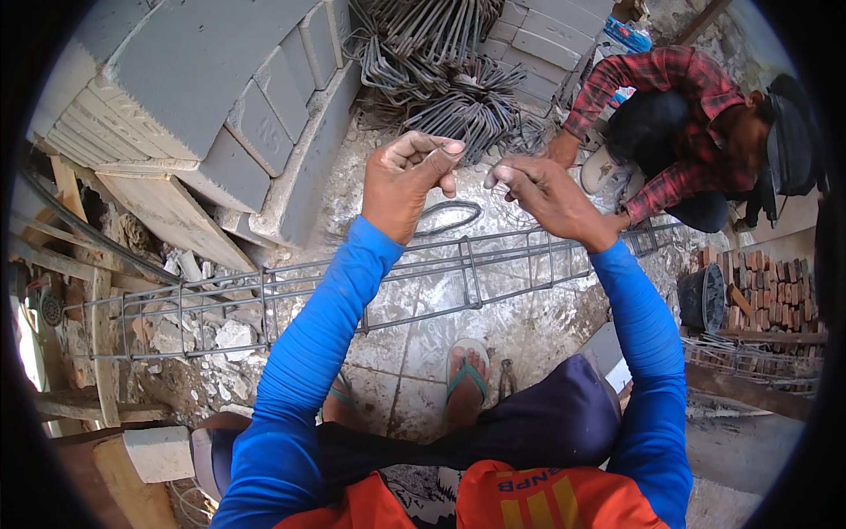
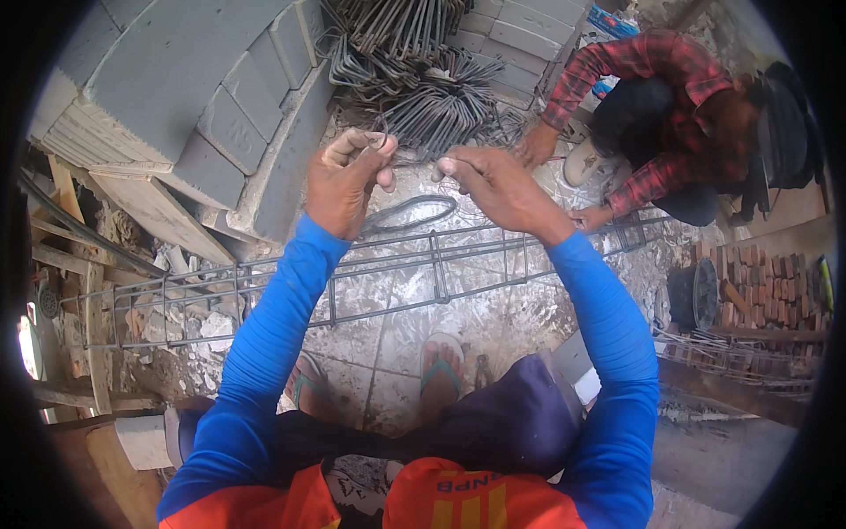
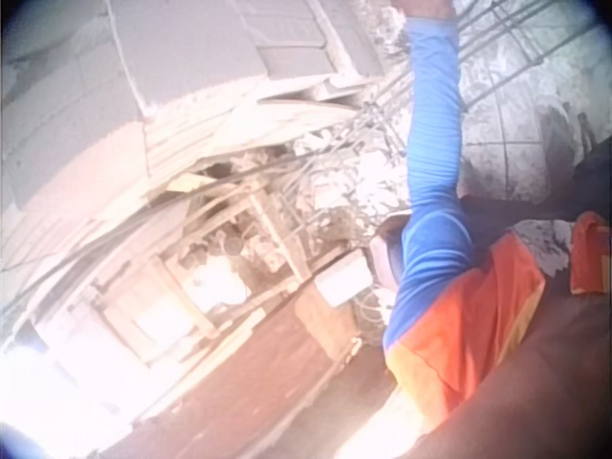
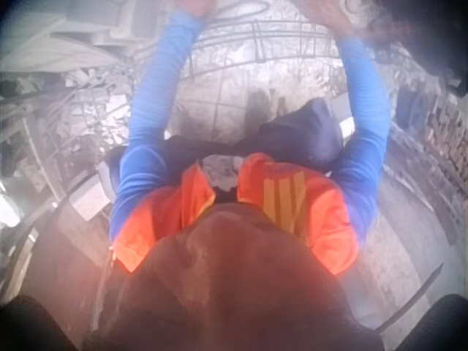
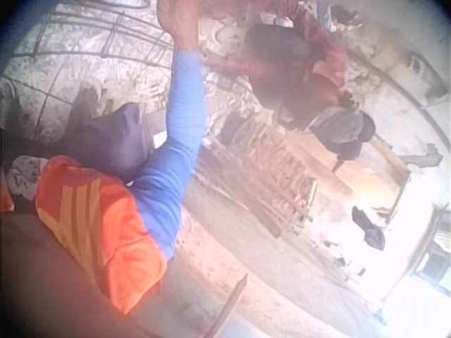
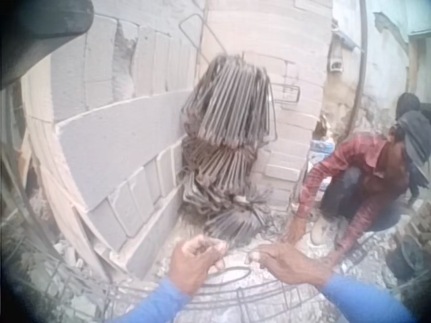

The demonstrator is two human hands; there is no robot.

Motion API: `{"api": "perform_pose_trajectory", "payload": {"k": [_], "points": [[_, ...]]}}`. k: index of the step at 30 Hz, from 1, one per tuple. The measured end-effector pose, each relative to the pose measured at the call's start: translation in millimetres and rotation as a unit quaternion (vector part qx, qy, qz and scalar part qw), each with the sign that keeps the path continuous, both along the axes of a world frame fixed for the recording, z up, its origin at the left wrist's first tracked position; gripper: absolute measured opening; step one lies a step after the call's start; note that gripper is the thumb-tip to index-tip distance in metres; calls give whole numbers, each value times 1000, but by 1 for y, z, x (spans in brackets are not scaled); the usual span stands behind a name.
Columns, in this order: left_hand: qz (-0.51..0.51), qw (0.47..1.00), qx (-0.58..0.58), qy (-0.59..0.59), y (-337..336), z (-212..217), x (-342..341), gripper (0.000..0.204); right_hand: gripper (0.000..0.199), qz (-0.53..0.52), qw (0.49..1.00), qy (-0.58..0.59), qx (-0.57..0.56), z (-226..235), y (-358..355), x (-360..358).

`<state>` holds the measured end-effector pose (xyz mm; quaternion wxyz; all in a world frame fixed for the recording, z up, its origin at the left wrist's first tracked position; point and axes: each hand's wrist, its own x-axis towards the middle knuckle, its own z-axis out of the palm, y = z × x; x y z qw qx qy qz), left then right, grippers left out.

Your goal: The person assembles a rebar cage by hand, using pliers to twist wire ties around the intersections of steel bars. They work alongside another person on a construction site floor, securing the grid structure.

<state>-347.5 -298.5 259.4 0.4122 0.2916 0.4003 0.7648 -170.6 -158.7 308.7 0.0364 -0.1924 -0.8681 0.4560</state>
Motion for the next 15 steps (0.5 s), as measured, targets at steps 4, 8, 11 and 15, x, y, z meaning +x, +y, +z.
{"api": "perform_pose_trajectory", "payload": {"k": [4, 8, 11, 15], "points": [[68, 996, -17, 49, 9, -5, 15, 13, 39, 77, 995, -14, 65, -27, -32, -5], [148, 982, 9, 121, 5, -24, 8, 14, 45, 79, 996, 12, -50, 21, -56, -5], [109, 988, 14, 108, 3, -16, 2, 16, 47, -57, 990, 114, -56, 30, -46, 0], [19, 996, 33, 86, 0, 0, 1, 18, 49, -120, 978, 163, 57, 13, -7, -8]]}}
